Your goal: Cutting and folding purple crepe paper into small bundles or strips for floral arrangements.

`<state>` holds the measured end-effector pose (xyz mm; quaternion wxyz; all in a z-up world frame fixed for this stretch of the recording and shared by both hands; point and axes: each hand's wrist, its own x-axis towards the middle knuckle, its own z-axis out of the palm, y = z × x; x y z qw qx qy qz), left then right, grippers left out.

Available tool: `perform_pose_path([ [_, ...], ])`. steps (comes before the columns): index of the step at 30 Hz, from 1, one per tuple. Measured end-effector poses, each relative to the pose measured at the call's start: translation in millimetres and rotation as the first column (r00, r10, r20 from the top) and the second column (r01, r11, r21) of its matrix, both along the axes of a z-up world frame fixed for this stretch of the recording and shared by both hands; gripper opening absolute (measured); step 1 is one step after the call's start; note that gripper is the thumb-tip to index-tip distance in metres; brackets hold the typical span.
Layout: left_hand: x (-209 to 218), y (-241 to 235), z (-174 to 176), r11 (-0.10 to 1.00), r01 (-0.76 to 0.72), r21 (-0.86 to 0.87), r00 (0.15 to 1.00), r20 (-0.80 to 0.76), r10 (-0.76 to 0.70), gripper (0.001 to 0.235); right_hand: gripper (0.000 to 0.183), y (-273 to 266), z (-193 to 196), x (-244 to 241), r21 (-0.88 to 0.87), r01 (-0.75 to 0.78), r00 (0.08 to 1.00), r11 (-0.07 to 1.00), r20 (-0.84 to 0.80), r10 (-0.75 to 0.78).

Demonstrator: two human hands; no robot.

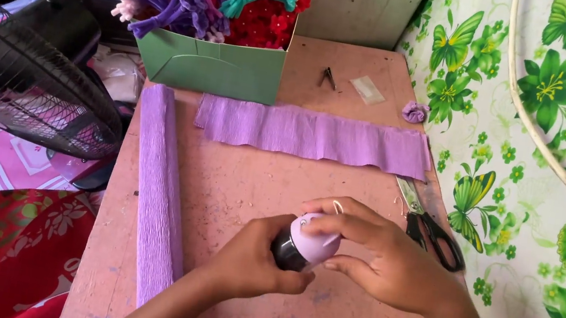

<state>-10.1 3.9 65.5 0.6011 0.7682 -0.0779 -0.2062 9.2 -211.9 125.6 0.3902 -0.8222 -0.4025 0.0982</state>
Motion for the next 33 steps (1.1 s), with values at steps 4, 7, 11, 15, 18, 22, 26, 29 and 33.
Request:
perform_pose_path([
  [4, 1.6, 2.8, -10.3, 0.982, -0.047, 0.184, 0.993, 0.115, 0.026, 0.045, 0.052, 8.3, -4.9, 0.2, -0.039, 0.011, 0.999, 0.999, 0.04, -0.009],
  [7, 5.6, 16.3, -34.5, 0.953, 0.274, -0.13, 0.96, -0.028, -0.28, 0.029, 0.061, 16.0, -12.1, -1.5, 0.076, -0.003, 0.999, 0.997, 0.051, -0.001],
  [11, 2.0, 20.3, -39.9, 0.688, 0.448, -0.571, 0.75, -0.178, -0.637, 0.028, 0.037, 30.9, -30.4, -10.8, 0.328, -0.122, 0.991, 0.937, 0.086, 0.099],
  [15, -6.5, 11.6, -1.5, 0.956, 0.221, -0.192, 0.941, -0.216, -0.261, 0.027, 0.033, 37.0, -36.8, -12.6, 0.32, 0.085, 0.985, 0.944, 0.118, -0.129],
  [18, -9.6, 12.1, 9.5, 0.992, 0.122, -0.002, 0.988, -0.095, -0.122, 0.036, 0.032, 44.9, -30.7, -15.5, 0.335, 0.151, 0.972, 0.93, 0.119, -0.201],
  [22, -1.8, 7.7, -9.1, 0.983, -0.085, 0.163, 0.994, 0.082, 0.072, 0.042, 0.03, 51.2, -20.8, 8.0, 0.308, 0.165, 0.968, 0.937, 0.13, -0.213],
  [26, 12.7, 17.1, -23.9, 0.932, -0.321, 0.165, 0.88, 0.417, 0.229, 0.076, 0.037, 54.8, 5.8, 51.3, -0.076, 0.21, 0.974, 0.975, -0.074, -0.216],
  [29, 14.7, 31.6, -21.6, 0.904, -0.358, 0.233, 0.841, 0.5, 0.204, 0.112, 0.041, 45.2, 18.8, 112.5, -0.278, 0.352, 0.929, 0.894, -0.014, -0.37],
  [33, 18.8, 45.7, -40.7, 0.838, -0.362, 0.408, 0.897, 0.399, 0.193, 0.092, 0.028, 43.8, 16.0, 203.0, -0.249, 0.465, 0.882, 0.849, 0.215, -0.42],
])
